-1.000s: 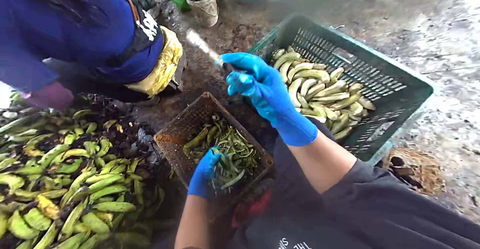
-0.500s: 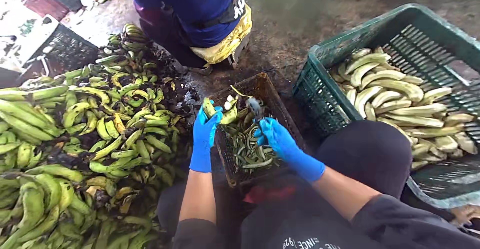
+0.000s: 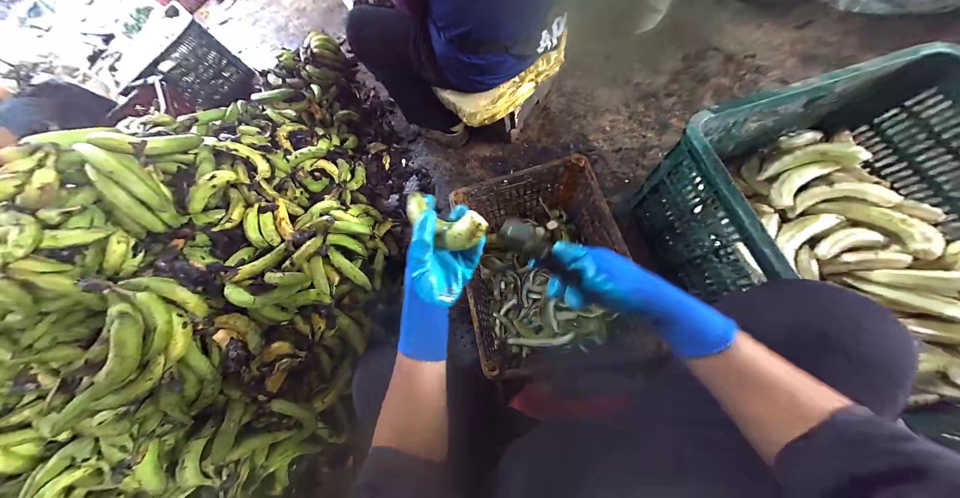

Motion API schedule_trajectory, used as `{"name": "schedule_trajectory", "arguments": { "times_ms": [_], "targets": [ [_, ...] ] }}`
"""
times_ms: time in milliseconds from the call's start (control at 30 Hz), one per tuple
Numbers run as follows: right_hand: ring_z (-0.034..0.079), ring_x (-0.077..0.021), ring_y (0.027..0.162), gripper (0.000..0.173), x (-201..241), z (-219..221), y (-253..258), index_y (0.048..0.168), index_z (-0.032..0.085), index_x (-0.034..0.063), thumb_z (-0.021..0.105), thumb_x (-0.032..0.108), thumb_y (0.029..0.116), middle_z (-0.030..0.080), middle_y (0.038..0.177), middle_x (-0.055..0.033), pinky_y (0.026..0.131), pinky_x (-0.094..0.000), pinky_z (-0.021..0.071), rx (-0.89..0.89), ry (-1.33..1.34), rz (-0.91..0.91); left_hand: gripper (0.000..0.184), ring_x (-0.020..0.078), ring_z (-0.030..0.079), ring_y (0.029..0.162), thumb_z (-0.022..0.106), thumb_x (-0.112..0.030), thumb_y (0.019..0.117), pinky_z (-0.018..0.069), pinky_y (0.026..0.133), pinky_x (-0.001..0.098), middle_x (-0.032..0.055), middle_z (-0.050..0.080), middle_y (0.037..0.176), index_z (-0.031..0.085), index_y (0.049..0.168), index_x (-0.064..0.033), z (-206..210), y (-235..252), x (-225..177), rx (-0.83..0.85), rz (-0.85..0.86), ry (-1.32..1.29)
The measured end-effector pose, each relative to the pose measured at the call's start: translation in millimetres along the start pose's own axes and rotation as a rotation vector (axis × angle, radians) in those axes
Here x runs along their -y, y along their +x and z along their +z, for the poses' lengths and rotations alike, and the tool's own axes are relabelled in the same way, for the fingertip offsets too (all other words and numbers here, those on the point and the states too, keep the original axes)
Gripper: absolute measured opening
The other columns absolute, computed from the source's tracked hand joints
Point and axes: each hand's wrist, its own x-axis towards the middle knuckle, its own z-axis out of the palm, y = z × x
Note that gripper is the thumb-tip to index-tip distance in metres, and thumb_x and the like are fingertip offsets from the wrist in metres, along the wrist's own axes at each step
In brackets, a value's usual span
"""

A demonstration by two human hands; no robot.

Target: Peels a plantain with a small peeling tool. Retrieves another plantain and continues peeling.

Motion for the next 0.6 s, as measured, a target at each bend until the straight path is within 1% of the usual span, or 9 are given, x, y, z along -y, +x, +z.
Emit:
{"name": "schedule_trajectory", "arguments": {
  "times_ms": [67,167,200,267,367,433,467,533,600],
  "targets": [
    [0.067,-0.0109,0.075,0.038,25.9,-43.4,11.2,0.136,0.059,0.011,0.04,0.029,0.1084,0.071,0.095,-0.0023,0.068,-0.0282,0.0588,-0.151,-0.102,-0.349,0.032,0.0212,0.07,0.083,0.04,-0.038,0.1069,0.0603,0.067,0.0346,0.0076,0.068,0.104,0.047,0.136,-0.027,10.5,13.4,9.8,0.019,-0.072,-0.017],
    [0.069,-0.0169,0.102,0.059,53.1,-95.5,22.8,0.144,0.059,0.0169,0.04,0.057,0.1048,0.069,0.125,-0.0065,0.088,-0.0401,0.0592,-0.468,-0.588,-0.696,0.037,0.0227,0.071,0.08,0.05,-0.037,0.1047,0.0611,0.065,0.0327,0.0118,0.07,0.105,0.05,0.141,-0.028,27.3,30.5,5.7,0.22,-0.143,-0.097],
    [0.067,-0.0243,0.108,0.063,52.6,-101.7,27.7,0.143,0.061,0.0174,0.039,0.062,0.1035,0.068,0.128,-0.0114,0.092,-0.0485,0.0541,-0.573,-0.697,-0.726,0.041,0.0224,0.072,0.079,0.055,-0.037,0.1025,0.0613,0.065,0.032,0.0121,0.071,0.105,0.05,0.142,-0.0279,35.1,33.6,1.3,0.259,-0.128,-0.08],
    [0.065,-0.0341,0.102,0.061,45.1,-92.1,36.0,0.141,0.064,0.0192,0.041,0.06,0.1018,0.068,0.119,-0.0173,0.083,-0.0607,0.0491,-0.707,-0.815,-0.723,0.039,0.019,0.07,0.073,0.044,-0.036,0.1071,0.0608,0.062,0.0295,0.0109,0.07,0.101,0.048,0.145,-0.0244,48.2,40.3,-2.2,0.234,-0.049,0.055],
    [0.067,-0.0257,0.102,0.056,40.7,-46.5,26.3,0.139,0.065,0.0285,0.043,0.062,0.1008,0.072,0.116,-0.0098,0.084,-0.0567,0.048,-0.616,-0.88,-0.827,0.043,0.0122,0.069,0.083,0.04,-0.038,0.1079,0.0598,0.072,0.0284,0.0051,0.07,0.11,0.05,0.146,-0.0222,47.5,47.5,-1.5,0.198,0.057,0.252],
    [0.067,-0.0197,0.101,0.052,38.5,-31.2,20.5,0.136,0.067,0.0349,0.043,0.064,0.1005,0.073,0.113,-0.0047,0.085,-0.0525,0.0477,-0.53,-0.863,-0.84,0.046,0.0117,0.068,0.071,0.04,-0.041,0.1067,0.0588,0.062,0.0265,0.0063,0.071,0.097,0.049,0.147,-0.0213,51.2,47.9,-1.3,0.215,0.1,0.323],
    [0.068,-0.0207,0.097,0.049,37.6,-31.1,22.7,0.134,0.068,0.0338,0.046,0.061,0.1006,0.073,0.11,-0.0052,0.08,-0.0524,0.0494,-0.552,-0.867,-0.835,0.047,0.0115,0.067,0.071,0.042,-0.041,0.1058,0.0585,0.061,0.026,0.006,0.071,0.099,0.049,0.148,-0.0216,53.9,45.1,1.1,0.239,0.097,0.327],
    [0.069,-0.0312,0.095,0.042,40.0,-41.9,35.9,0.133,0.07,0.0269,0.058,0.048,0.0977,0.072,0.112,-0.0131,0.075,-0.0587,0.0486,-0.801,-0.934,-0.848,0.044,0.013,0.068,0.072,0.052,-0.039,0.1034,0.0585,0.06,0.0262,0.008,0.071,0.106,0.053,0.143,-0.0205,56.9,40.2,13.6,0.273,0.019,0.189],
    [0.066,-0.0381,0.099,0.045,46.5,-65.6,54.0,0.136,0.067,0.0249,0.063,0.048,0.0976,0.069,0.115,-0.0196,0.083,-0.0612,0.0458,-1.137,-0.987,-0.836,0.042,0.0158,0.069,0.067,0.055,-0.038,0.1029,0.0588,0.055,0.027,0.0115,0.071,0.1,0.052,0.142,-0.0207,57.1,39.4,24.2,0.241,-0.09,0.049]
  ]
}}
